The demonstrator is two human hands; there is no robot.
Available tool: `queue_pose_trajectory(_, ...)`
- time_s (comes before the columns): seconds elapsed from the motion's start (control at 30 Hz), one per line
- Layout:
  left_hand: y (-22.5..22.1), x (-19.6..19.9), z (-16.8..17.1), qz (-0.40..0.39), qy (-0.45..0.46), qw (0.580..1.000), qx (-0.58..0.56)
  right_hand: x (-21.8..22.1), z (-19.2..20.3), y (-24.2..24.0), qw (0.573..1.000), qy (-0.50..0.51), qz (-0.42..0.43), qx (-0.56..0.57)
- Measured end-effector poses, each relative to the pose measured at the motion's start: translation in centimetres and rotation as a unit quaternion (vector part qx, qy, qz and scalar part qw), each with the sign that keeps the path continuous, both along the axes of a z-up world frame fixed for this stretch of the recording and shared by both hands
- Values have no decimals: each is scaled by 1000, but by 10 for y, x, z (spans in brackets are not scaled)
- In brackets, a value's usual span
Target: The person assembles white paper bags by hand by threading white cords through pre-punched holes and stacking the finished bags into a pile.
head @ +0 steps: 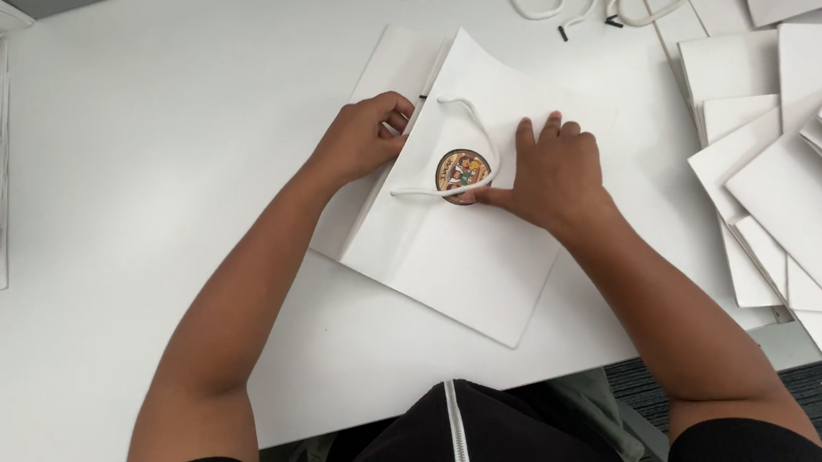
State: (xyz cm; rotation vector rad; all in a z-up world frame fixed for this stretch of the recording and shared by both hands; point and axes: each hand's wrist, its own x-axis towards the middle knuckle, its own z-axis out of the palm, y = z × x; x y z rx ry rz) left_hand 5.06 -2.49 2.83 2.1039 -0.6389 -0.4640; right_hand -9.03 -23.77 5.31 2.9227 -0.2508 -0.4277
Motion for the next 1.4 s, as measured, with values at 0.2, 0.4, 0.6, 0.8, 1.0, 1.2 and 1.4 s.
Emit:
queue_pose_trajectory(0.2, -52, 8, 28, -84, -19, 991, 99, -50, 7, 35, 999, 45, -22, 9)
queue_pose_trajectory(0.4, -109, -47, 26, -251, -311, 913, 81, -134, -7, 103, 967, 37, 242, 68)
queue_pose_trajectory(0.6, -76, -64, 27, -363, -347, 864, -43, -127, -12, 113, 929, -72, 354, 82)
queue_pose_trajectory(0.8, -11, -53, -27, -296, -203, 922, -144, -107, 2, 121, 914, 41, 395, 80)
queue_pose_trajectory(1.0, -29, -70, -49, -124, -262, 956, -54, -69, 46, 85, 886, 169, 388, 191)
queue_pose_trajectory(1.2, -20, -64, -59, -127, -350, 927, 36, 39, 25, -80, 896, -297, 72, 323)
queue_pose_trajectory(1.4, -12, -60, -30, -214, -252, 942, 58, 68, -61, -166, 869, -458, -87, 169)
